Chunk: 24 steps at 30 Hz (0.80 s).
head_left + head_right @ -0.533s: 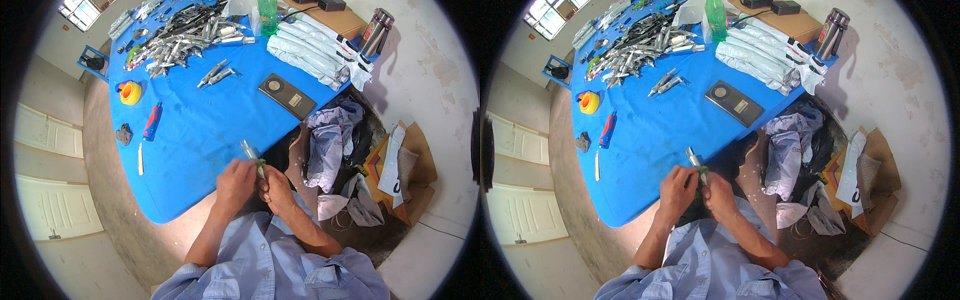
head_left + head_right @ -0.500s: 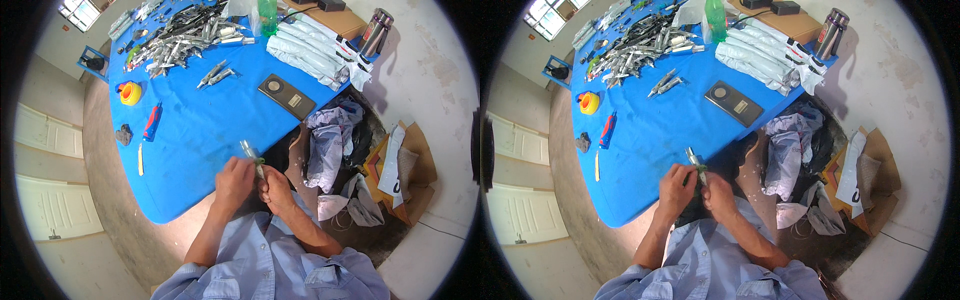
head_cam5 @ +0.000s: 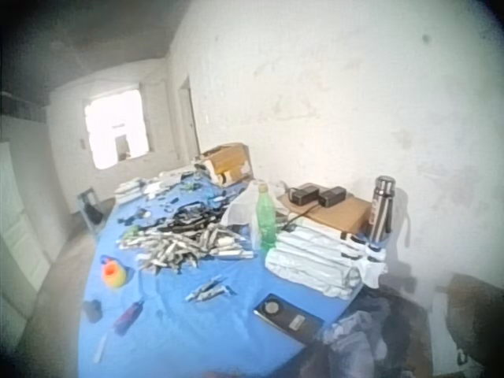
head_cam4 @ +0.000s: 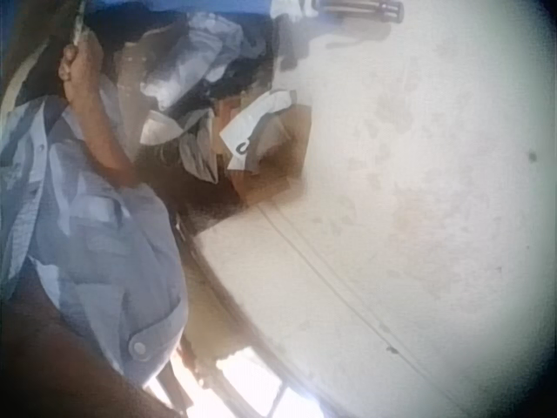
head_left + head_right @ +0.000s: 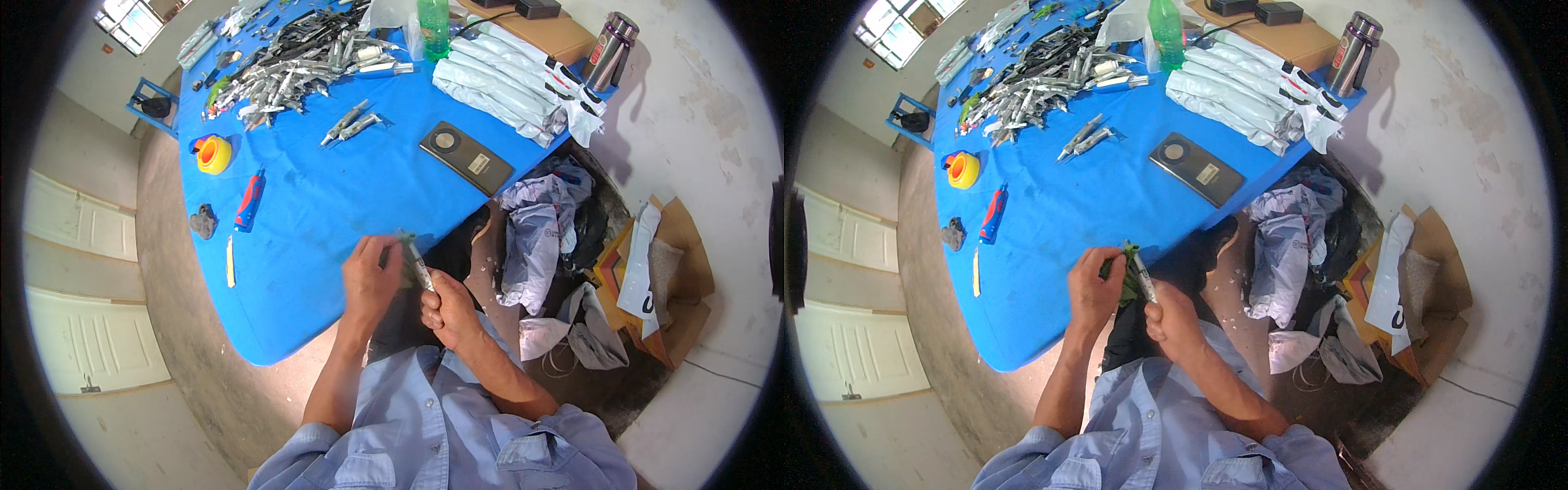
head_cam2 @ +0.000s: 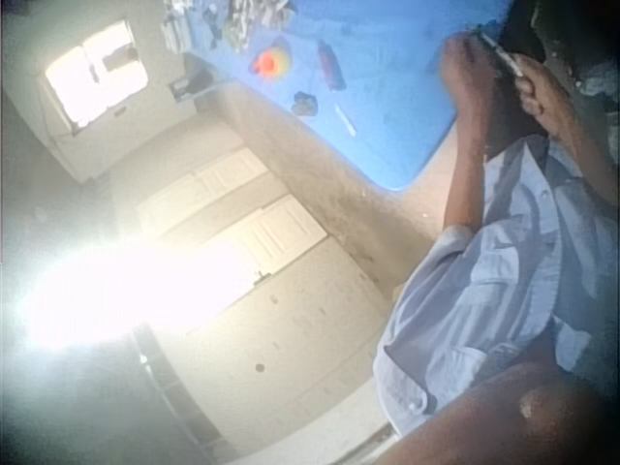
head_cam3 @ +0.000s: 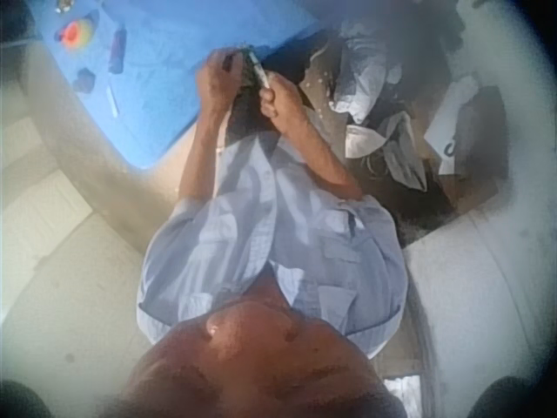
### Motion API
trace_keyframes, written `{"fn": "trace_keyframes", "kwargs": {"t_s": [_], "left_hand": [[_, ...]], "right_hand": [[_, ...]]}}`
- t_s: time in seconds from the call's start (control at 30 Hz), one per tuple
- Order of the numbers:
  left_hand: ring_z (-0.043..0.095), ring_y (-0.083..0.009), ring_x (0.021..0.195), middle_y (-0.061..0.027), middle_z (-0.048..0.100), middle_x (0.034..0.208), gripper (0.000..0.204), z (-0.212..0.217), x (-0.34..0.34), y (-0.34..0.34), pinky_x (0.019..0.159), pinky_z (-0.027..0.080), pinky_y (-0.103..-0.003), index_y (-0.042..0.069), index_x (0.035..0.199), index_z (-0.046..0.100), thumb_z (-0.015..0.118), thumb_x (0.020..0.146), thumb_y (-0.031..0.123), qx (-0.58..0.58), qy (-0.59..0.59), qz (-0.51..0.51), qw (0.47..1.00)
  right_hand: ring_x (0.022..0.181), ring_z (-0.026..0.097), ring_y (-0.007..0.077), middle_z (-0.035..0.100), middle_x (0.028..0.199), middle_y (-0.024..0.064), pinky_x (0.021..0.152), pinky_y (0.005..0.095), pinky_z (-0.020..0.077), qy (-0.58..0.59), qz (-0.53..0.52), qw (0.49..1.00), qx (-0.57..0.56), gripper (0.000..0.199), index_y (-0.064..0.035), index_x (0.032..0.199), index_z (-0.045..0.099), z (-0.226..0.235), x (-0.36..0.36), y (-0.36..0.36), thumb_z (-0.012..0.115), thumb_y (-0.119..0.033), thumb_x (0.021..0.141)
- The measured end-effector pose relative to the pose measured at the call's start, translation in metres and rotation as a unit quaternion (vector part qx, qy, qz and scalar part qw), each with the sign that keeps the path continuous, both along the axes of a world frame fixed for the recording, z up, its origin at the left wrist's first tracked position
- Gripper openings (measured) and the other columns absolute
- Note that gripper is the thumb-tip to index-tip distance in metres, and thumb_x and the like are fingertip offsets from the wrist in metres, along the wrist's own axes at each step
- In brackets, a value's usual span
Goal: The person wipes a small metal component with a green cloth and inserts it into a larger cylindrical metal tool body by hand.
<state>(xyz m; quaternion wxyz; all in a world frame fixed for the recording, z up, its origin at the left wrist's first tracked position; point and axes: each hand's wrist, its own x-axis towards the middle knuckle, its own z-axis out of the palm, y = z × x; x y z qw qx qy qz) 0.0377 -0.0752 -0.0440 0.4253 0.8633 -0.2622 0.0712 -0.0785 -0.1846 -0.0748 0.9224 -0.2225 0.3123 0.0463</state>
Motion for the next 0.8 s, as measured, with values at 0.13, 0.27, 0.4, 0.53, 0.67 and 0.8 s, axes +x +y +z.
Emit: {"fn": "trace_keyframes", "kwargs": {"t_s": [0.13, 0.27, 0.4, 0.53, 0.67, 0.8], "left_hand": [[0.071, -0.0332, 0.081, -0.0158, 0.073, 0.092, 0.008, 0.015, -0.014, 0.003, 0.069, 0.056, -0.039, 0.001, 0.097, 0.074, 0.076, 0.09, 0.004, 0.035, 0.0, -0.031, 0.999], [0.071, -0.0334, 0.079, -0.0143, 0.072, 0.091, 0.01, 0.013, -0.043, 0.01, 0.067, 0.057, -0.04, 0.003, 0.098, 0.074, 0.076, 0.089, 0.005, 0.054, 0.008, -0.102, 0.993], [0.071, -0.0346, 0.078, -0.0134, 0.071, 0.09, 0.01, 0.007, -0.045, 0.009, 0.066, 0.057, -0.041, 0.006, 0.098, 0.074, 0.076, 0.089, 0.004, 0.074, -0.024, -0.104, 0.992], [0.07, -0.036, 0.078, -0.0141, 0.07, 0.09, 0.008, 0.001, -0.03, 0.006, 0.066, 0.056, -0.042, 0.005, 0.098, 0.073, 0.075, 0.09, 0.005, 0.075, -0.053, -0.066, 0.994], [0.07, -0.0371, 0.077, -0.0149, 0.07, 0.09, 0.009, 0.0, -0.013, 0.002, 0.065, 0.055, -0.043, 0.005, 0.099, 0.072, 0.075, 0.091, 0.005, 0.075, -0.051, -0.044, 0.995], [0.069, -0.0373, 0.076, -0.0156, 0.07, 0.09, 0.01, 0.003, -0.007, -0.004, 0.064, 0.054, -0.043, 0.005, 0.099, 0.072, 0.075, 0.09, 0.004, 0.064, -0.044, -0.043, 0.996]], "right_hand": [[0.048, 0.037, 0.0047, 0.045, 0.068, -0.0052, 0.041, 0.0229, 0.0276, 0.0, -0.006, 1.0, -0.001, 0.026, -0.0103, 0.119, 0.066, -0.008, -0.001, -0.004, 0.049, -0.027, 0.109], [0.047, 0.038, 0.005, 0.045, 0.067, -0.006, 0.04, 0.0234, 0.0279, 0.007, -0.027, 1.0, -0.014, 0.023, -0.0122, 0.112, 0.068, -0.003, 0.003, 0.001, 0.05, -0.026, 0.108], [0.046, 0.038, 0.0056, 0.045, 0.066, -0.0065, 0.04, 0.0235, 0.0282, 0.024, -0.033, 0.998, -0.043, 0.02, -0.0128, 0.107, 0.066, 0.0, 0.003, 0.004, 0.05, -0.025, 0.107], [0.047, 0.037, 0.0057, 0.045, 0.068, -0.0055, 0.04, 0.0231, 0.0275, 0.004, -0.002, 1.0, -0.015, 0.023, -0.0121, 0.114, 0.066, -0.003, 0.001, 0.001, 0.048, -0.026, 0.107], [0.048, 0.036, 0.0069, 0.045, 0.069, -0.0043, 0.042, 0.0237, 0.0278, 0.006, 0.008, 1.0, -0.003, 0.026, -0.0113, 0.12, 0.064, -0.004, 0.0, 0.001, 0.046, -0.026, 0.108], [0.049, 0.038, 0.0083, 0.046, 0.069, -0.0038, 0.043, 0.0249, 0.0287, 0.001, 0.008, 1.0, -0.006, 0.03, -0.0107, 0.125, 0.061, -0.01, -0.001, 0.0, 0.046, -0.031, 0.109]]}}
